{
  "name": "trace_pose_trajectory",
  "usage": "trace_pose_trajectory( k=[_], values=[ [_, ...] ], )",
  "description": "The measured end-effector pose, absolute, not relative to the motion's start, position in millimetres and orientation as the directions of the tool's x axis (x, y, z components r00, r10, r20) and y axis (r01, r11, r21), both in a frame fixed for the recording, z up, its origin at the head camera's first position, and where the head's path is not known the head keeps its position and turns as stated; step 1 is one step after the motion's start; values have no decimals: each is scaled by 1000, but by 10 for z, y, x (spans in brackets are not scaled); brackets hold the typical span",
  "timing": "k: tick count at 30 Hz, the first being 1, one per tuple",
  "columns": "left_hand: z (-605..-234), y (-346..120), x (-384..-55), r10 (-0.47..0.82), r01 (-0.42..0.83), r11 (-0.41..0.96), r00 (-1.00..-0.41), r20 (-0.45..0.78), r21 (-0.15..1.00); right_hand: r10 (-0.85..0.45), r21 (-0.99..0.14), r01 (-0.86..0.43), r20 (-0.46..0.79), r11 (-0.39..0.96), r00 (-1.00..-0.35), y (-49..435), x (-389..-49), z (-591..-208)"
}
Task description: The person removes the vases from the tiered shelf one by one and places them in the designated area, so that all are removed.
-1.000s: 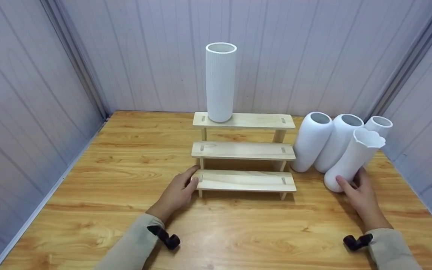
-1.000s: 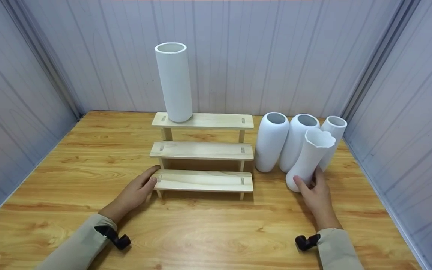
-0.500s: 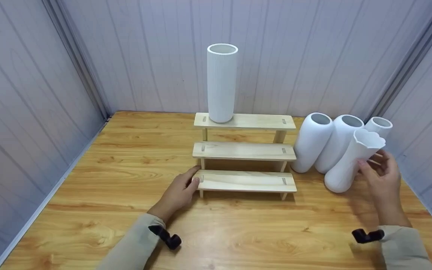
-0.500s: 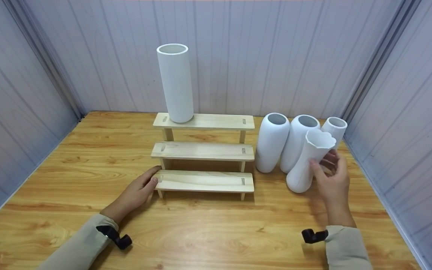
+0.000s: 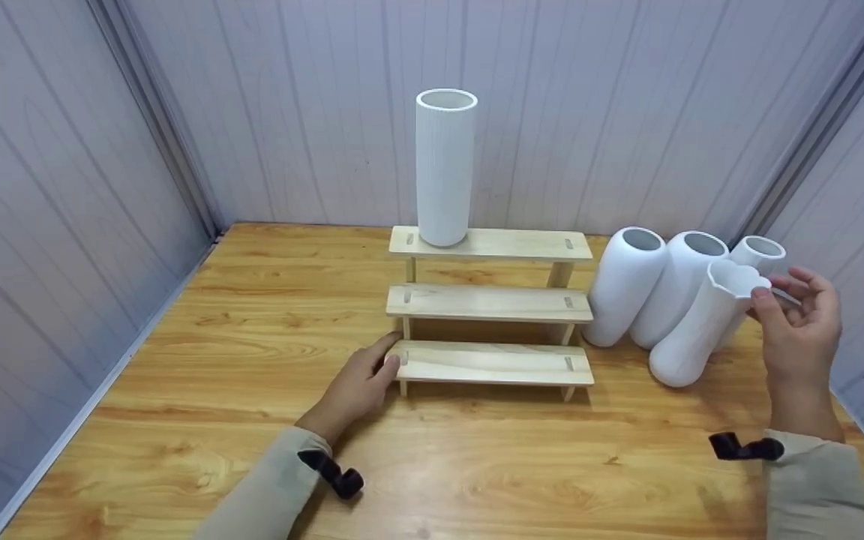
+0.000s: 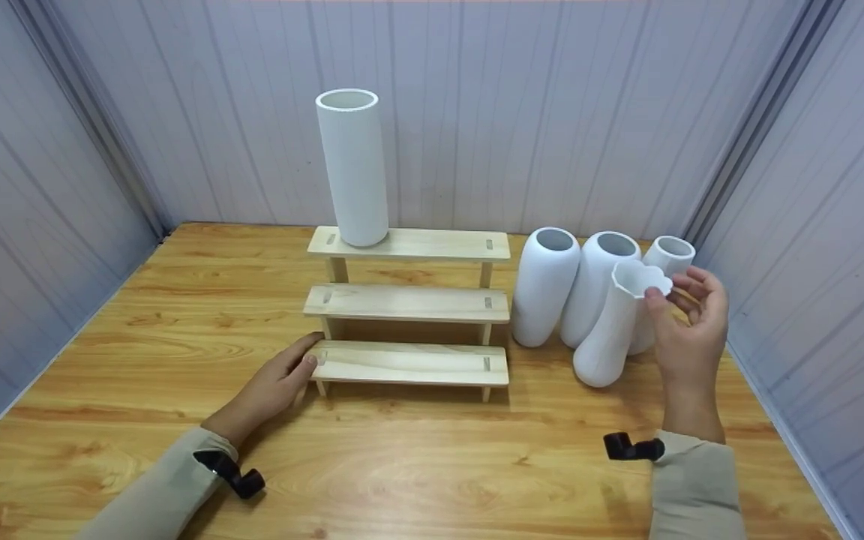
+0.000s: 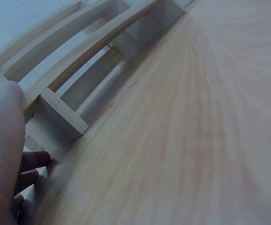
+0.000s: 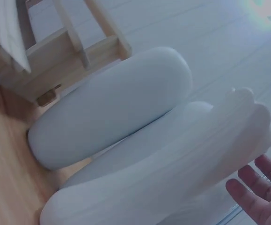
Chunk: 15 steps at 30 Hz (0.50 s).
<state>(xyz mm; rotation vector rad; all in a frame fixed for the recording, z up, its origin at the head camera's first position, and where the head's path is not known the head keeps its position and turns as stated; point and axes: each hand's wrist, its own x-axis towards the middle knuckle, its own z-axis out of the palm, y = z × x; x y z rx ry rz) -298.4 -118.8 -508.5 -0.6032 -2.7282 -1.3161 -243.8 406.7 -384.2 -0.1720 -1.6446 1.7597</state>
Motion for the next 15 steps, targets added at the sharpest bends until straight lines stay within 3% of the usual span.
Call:
trace_pose_trajectory(
  k=[4,11,15],
  values=[
    [-5085,-1188,-2981,321,372,564,-921,220,737,603,-916,-370,384,153,-700,3966,-2486,-3723],
    [-5085,-1195,-2994,323,368,574,-923,210,732,600,-847,-328,530,419,-599,3682,-2550,-3560],
    [-5103,-1196,-3007,344,386,556,-913,219,736,590,-813,-388,582,434,-560,3494,-2605,-3518]
  ],
)
